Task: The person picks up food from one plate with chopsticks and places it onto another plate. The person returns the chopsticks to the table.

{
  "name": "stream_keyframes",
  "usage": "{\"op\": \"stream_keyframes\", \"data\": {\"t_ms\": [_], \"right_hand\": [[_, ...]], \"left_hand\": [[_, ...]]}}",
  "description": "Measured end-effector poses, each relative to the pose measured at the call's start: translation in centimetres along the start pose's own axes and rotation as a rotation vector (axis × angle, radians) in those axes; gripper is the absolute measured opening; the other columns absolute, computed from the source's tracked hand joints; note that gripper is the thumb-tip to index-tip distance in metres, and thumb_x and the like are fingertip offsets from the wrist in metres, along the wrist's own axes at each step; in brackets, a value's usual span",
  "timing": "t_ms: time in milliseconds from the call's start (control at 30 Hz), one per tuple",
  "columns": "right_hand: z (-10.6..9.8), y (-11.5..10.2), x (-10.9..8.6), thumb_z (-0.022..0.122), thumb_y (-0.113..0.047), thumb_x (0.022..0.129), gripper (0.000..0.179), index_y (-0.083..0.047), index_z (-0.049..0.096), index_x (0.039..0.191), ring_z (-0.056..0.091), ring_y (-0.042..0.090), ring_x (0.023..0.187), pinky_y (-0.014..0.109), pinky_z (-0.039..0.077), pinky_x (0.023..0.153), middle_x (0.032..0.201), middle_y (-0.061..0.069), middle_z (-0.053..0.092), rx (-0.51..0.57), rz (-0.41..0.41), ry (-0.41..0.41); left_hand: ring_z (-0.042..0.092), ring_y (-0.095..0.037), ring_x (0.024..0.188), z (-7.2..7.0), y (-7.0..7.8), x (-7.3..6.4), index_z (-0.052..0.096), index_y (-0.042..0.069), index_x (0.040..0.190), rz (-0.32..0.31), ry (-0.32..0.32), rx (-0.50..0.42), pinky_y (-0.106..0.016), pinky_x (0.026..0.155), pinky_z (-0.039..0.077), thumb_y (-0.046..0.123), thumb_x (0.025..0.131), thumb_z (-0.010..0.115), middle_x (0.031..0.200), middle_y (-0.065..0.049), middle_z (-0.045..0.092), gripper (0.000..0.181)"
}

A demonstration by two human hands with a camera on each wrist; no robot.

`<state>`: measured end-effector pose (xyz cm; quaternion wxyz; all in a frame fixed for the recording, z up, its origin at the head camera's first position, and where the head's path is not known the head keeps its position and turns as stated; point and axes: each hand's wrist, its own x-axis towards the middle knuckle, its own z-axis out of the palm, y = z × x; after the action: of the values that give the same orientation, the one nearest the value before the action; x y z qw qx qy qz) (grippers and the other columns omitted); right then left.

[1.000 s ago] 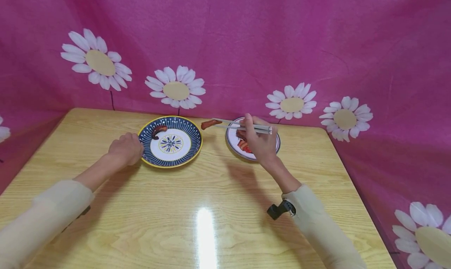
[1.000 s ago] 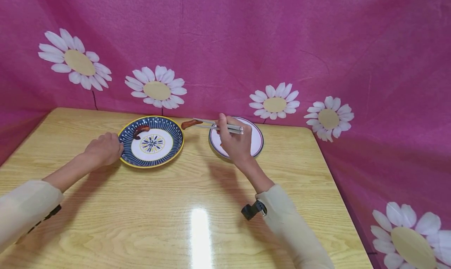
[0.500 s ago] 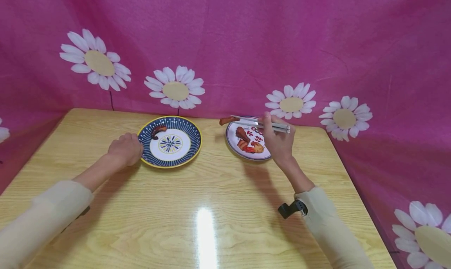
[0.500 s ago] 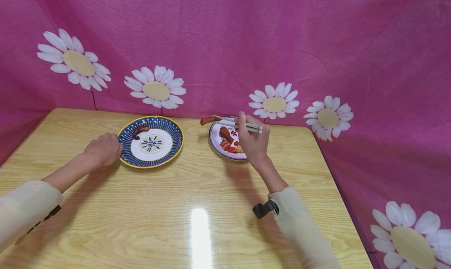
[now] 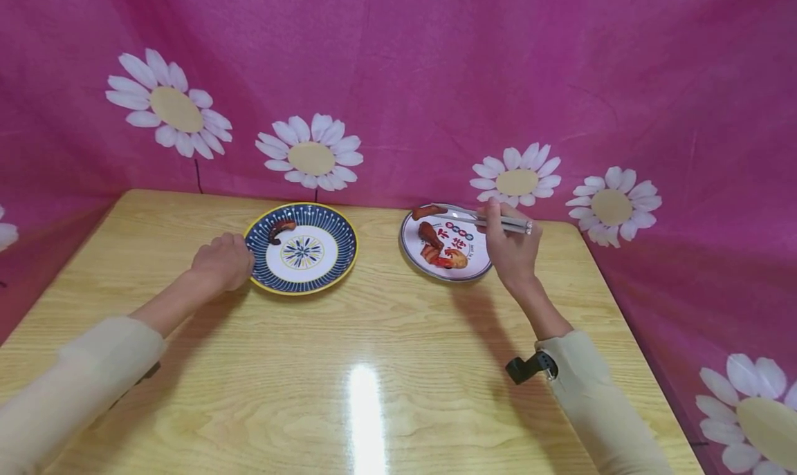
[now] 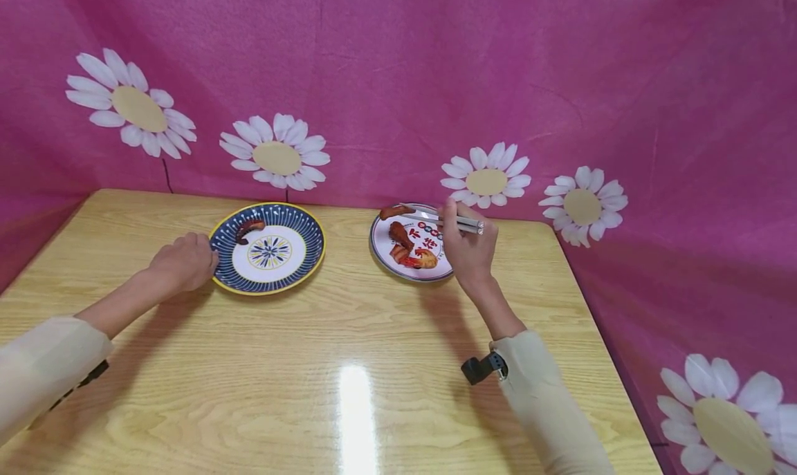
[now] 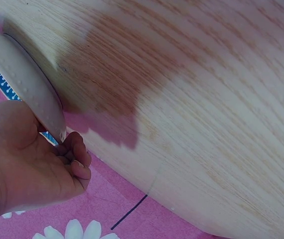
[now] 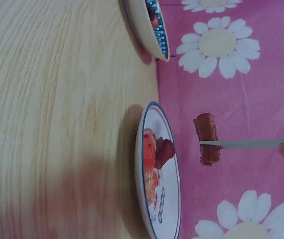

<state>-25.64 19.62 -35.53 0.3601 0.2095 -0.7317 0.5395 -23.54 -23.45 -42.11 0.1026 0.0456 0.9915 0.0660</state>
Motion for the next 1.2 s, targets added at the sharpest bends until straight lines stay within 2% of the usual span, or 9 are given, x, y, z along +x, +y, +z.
{"op": "stream_keyframes", "data": {"t_ms": [167,367,567,667,800,900,1033,1133,1200], "right_hand": [[-0.6,2.2,-0.2,0.058,-0.002,0.098,0.025,0.014,0.072,0.085,0.071,0.030,0.063,0.024,0.056,0.056,0.077,0.024,0.070,-0.032,0.029,0.033],[-0.8,0.6,-0.2,0.056,0.006,0.095,0.023,0.016,0.071,0.080,0.070,0.033,0.060,0.020,0.055,0.055,0.075,0.027,0.069,-0.127,0.029,0.051],[-1.0,0.7,-0.3,0.058,0.007,0.094,0.024,0.015,0.070,0.075,0.066,0.043,0.059,0.009,0.046,0.055,0.071,0.026,0.068,-0.215,0.012,0.073],[-1.1,0.9,-0.3,0.058,0.007,0.094,0.025,0.015,0.070,0.074,0.067,0.043,0.060,0.008,0.045,0.056,0.071,0.025,0.068,-0.225,0.001,0.085],[-1.0,1.3,-0.2,0.058,0.007,0.094,0.024,0.015,0.070,0.074,0.070,0.024,0.060,0.009,0.047,0.056,0.071,0.026,0.068,-0.194,-0.004,0.091],[-0.9,1.6,-0.1,0.059,0.008,0.093,0.023,0.015,0.070,0.074,0.070,0.020,0.060,0.010,0.048,0.057,0.070,0.026,0.068,-0.192,-0.005,0.101],[-0.8,1.7,-0.1,0.059,0.007,0.093,0.023,0.014,0.070,0.074,0.067,0.039,0.059,0.009,0.045,0.057,0.069,0.026,0.067,-0.222,-0.002,0.112],[-0.8,1.8,-0.2,0.059,0.006,0.093,0.023,0.014,0.070,0.074,0.065,0.042,0.058,0.009,0.042,0.057,0.068,0.026,0.067,-0.242,0.004,0.110],[-0.8,1.8,-0.2,0.060,0.006,0.093,0.023,0.014,0.070,0.073,0.065,0.039,0.058,0.009,0.041,0.057,0.067,0.025,0.067,-0.260,0.001,0.109]], "left_hand": [[0.051,-0.051,0.101,-0.1,0.0,0.1,0.040,-0.025,0.108,0.004,-0.001,0.002,-0.060,0.085,0.045,0.015,0.100,0.034,0.098,-0.034,0.045,0.041],[0.051,-0.050,0.101,-0.2,0.2,0.0,0.041,-0.024,0.108,-0.007,-0.008,0.003,-0.060,0.086,0.046,0.015,0.101,0.035,0.099,-0.034,0.045,0.041],[0.051,-0.051,0.101,0.0,0.2,0.0,0.041,-0.024,0.108,-0.006,0.000,0.001,-0.061,0.085,0.046,0.015,0.100,0.035,0.100,-0.035,0.046,0.041],[0.051,-0.052,0.101,0.1,0.1,0.0,0.041,-0.025,0.108,-0.001,0.008,-0.004,-0.061,0.085,0.046,0.014,0.100,0.034,0.099,-0.035,0.046,0.040],[0.051,-0.052,0.101,0.1,-0.1,0.0,0.041,-0.024,0.106,-0.001,0.011,-0.006,-0.061,0.085,0.046,0.014,0.099,0.034,0.098,-0.035,0.046,0.040],[0.051,-0.052,0.101,0.1,-0.1,0.1,0.042,-0.024,0.106,-0.001,0.012,-0.007,-0.061,0.085,0.046,0.015,0.099,0.034,0.098,-0.035,0.046,0.040],[0.051,-0.052,0.101,0.1,-0.1,0.1,0.041,-0.024,0.108,-0.002,0.010,-0.010,-0.061,0.085,0.046,0.015,0.099,0.034,0.100,-0.036,0.046,0.041],[0.050,-0.052,0.102,0.1,-0.1,0.2,0.041,-0.025,0.110,-0.006,0.006,-0.008,-0.061,0.085,0.046,0.015,0.100,0.034,0.101,-0.036,0.046,0.041],[0.050,-0.052,0.103,0.2,-0.1,0.2,0.040,-0.025,0.110,-0.007,0.004,-0.007,-0.061,0.086,0.046,0.015,0.100,0.034,0.102,-0.036,0.046,0.042]]}}
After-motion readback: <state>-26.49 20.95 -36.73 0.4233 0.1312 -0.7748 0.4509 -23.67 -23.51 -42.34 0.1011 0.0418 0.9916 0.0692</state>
